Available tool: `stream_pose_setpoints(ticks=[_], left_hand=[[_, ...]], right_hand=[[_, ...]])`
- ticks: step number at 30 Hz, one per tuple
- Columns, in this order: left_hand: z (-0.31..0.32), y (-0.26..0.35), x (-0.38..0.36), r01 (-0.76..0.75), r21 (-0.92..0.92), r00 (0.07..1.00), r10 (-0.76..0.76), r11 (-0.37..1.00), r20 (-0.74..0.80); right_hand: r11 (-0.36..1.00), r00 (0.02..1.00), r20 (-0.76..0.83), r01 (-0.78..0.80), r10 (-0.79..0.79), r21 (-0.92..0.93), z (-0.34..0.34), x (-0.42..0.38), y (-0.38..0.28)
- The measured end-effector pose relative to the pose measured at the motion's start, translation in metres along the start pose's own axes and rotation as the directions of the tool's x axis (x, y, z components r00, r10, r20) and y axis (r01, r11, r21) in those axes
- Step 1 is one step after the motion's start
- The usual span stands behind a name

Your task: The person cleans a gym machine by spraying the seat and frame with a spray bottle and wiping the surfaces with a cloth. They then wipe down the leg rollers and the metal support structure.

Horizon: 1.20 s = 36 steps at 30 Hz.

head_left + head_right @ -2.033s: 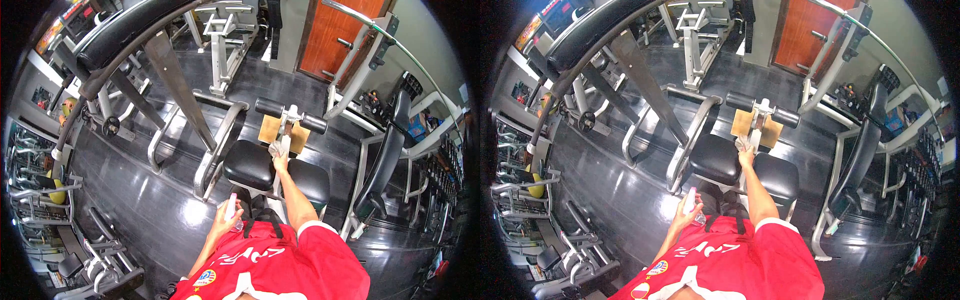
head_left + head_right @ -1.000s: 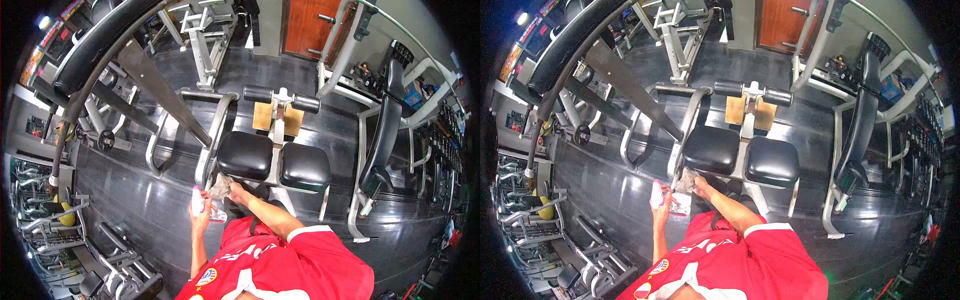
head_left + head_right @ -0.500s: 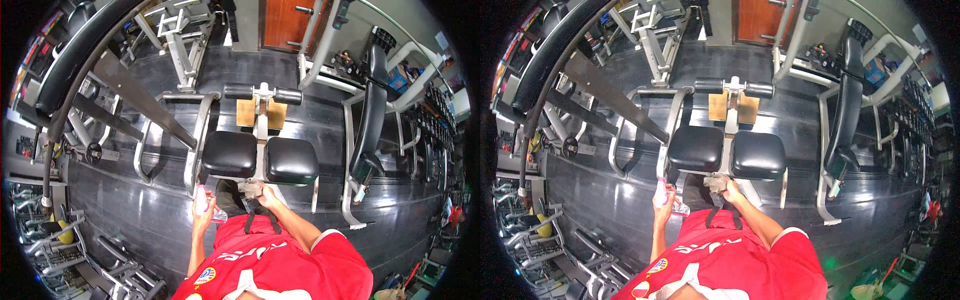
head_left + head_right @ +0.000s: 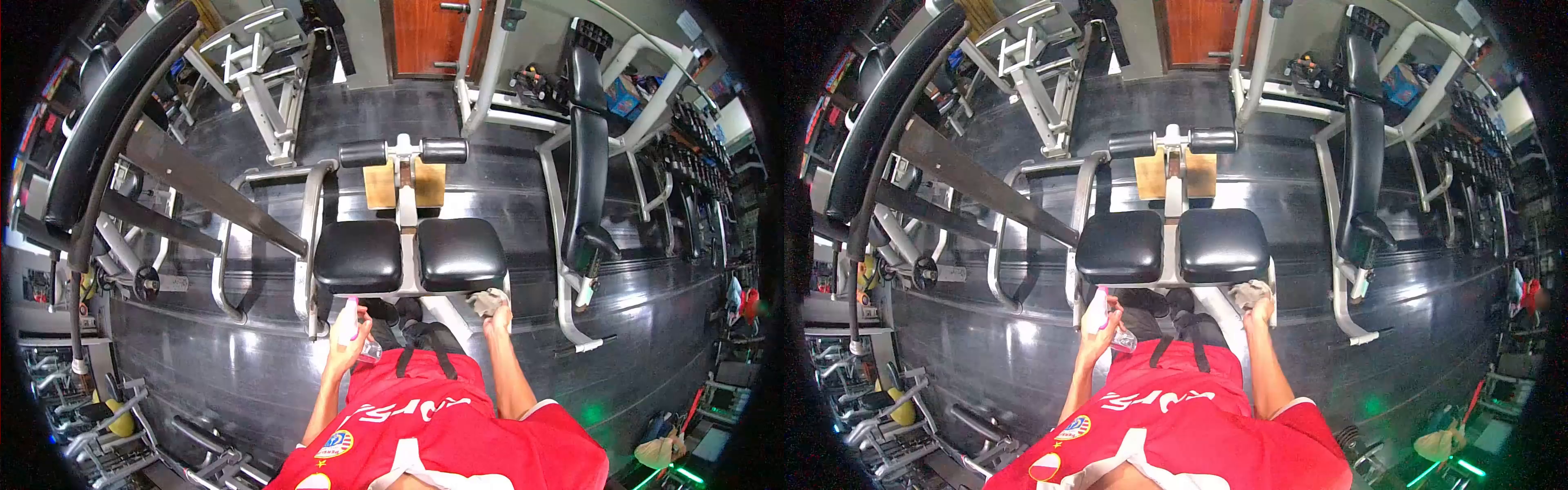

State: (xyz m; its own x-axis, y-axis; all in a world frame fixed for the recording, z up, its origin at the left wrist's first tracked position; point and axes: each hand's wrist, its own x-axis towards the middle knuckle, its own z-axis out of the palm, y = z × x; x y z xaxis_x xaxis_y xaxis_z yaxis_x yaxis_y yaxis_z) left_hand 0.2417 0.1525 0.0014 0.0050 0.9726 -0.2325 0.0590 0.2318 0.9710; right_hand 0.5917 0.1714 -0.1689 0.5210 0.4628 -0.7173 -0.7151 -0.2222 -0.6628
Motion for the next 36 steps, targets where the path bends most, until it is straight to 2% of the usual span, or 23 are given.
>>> stream_pose_setpoints(ticks=[1,2,4,5,7,8,9,10,11,12,13,15,16,18,19,21,24,25,27,28,29,34,36], left_hand=[[0.002,0.000,0.002,0.007,0.010,1.000,-0.007,1.000,0.010],[0.003,0.000,0.003,0.004,0.009,1.000,-0.004,1.000,0.012],[0.003,0.001,0.004,-0.012,-0.013,1.000,0.012,1.000,0.028],[0.001,0.001,0.005,-0.014,-0.008,0.999,0.014,1.000,0.030],[0.001,-0.001,0.007,-0.028,-0.009,0.999,0.028,1.000,0.030],[0.000,-0.002,0.007,-0.028,-0.011,0.999,0.028,1.000,0.033],[0.000,-0.002,0.007,-0.026,-0.007,0.999,0.026,1.000,0.028],[0.000,-0.002,0.008,-0.024,-0.004,0.999,0.024,1.000,0.022],[0.000,-0.004,0.010,-0.026,-0.008,0.999,0.026,1.000,0.020],[0.000,-0.005,0.012,-0.024,0.005,0.999,0.024,1.000,0.026],[0.000,-0.006,0.013,-0.021,0.020,0.999,0.021,1.000,0.030],[0.002,-0.005,0.019,0.037,0.001,0.997,-0.037,0.999,0.061],[0.006,-0.010,0.022,0.019,-0.076,0.997,-0.014,0.997,0.072],[0.012,-0.014,0.026,0.003,-0.053,0.996,0.002,0.999,0.091],[0.015,-0.018,0.027,0.006,-0.067,0.995,0.000,0.998,0.097],[0.025,-0.026,0.031,0.033,-0.062,0.996,-0.028,0.998,0.079],[0.041,-0.037,0.038,0.067,0.057,0.995,-0.071,0.996,0.065],[0.048,-0.040,0.042,0.049,0.086,0.997,-0.055,0.995,0.062],[0.058,-0.047,0.048,0.088,0.143,0.995,-0.094,0.986,0.039],[0.061,-0.048,0.051,0.155,0.180,0.985,-0.166,0.971,0.048],[0.063,-0.049,0.053,0.221,0.219,0.970,-0.238,0.950,0.053],[0.069,-0.060,0.063,0.279,0.342,0.953,-0.303,0.897,0.019],[0.069,-0.059,0.068,0.291,0.368,0.946,-0.322,0.883,0.024]], right_hand=[[0.992,0.992,-0.062,0.114,-0.110,0.052,0.002,0.002,0.003],[0.992,0.992,-0.061,0.116,-0.113,0.054,0.007,0.003,0.008],[0.968,0.938,-0.250,0.252,-0.240,0.016,0.029,-0.007,0.014],[0.942,0.883,-0.345,0.250,-0.317,-0.225,0.011,0.039,0.056],[0.888,0.854,-0.289,0.348,-0.433,-0.302,0.024,0.033,0.085],[0.944,0.924,-0.338,0.064,-0.179,-0.324,0.029,0.021,0.085],[0.943,0.940,-0.298,0.066,-0.168,-0.325,0.041,-0.002,0.091],[0.993,0.990,-0.121,-0.077,0.066,-0.093,0.080,-0.084,0.046],[0.975,0.962,0.214,-0.194,0.168,0.105,0.063,-0.061,0.084],[0.926,0.871,0.373,-0.370,0.319,0.071,0.065,-0.068,0.093],[0.926,0.869,0.376,-0.372,0.323,0.064,0.069,-0.070,0.098],[0.846,0.687,0.513,-0.504,0.515,-0.175,0.081,-0.081,0.098],[0.843,0.682,0.513,-0.506,0.521,-0.183,0.090,-0.093,0.085],[0.886,0.729,0.504,-0.379,0.463,-0.265,0.110,-0.110,0.055],[0.921,0.757,0.528,-0.285,0.386,-0.265,0.116,-0.106,0.048],[0.982,0.744,0.640,-0.151,0.190,-0.116,0.120,-0.094,0.032],[0.993,0.884,0.454,-0.081,0.113,-0.089,0.125,-0.089,-0.012],[0.999,0.888,0.459,-0.045,0.030,0.023,0.123,-0.080,-0.020],[0.997,0.875,0.481,0.021,-0.052,0.070,0.107,-0.053,-0.032],[0.996,0.880,0.466,0.063,-0.087,0.068,0.106,-0.055,-0.043],[0.993,0.884,0.451,0.102,-0.120,0.064,0.104,-0.058,-0.053],[0.987,0.900,0.409,0.159,-0.150,0.014,0.091,-0.049,-0.063],[0.989,0.891,0.430,0.130,-0.146,0.066,0.090,-0.043,-0.058]])
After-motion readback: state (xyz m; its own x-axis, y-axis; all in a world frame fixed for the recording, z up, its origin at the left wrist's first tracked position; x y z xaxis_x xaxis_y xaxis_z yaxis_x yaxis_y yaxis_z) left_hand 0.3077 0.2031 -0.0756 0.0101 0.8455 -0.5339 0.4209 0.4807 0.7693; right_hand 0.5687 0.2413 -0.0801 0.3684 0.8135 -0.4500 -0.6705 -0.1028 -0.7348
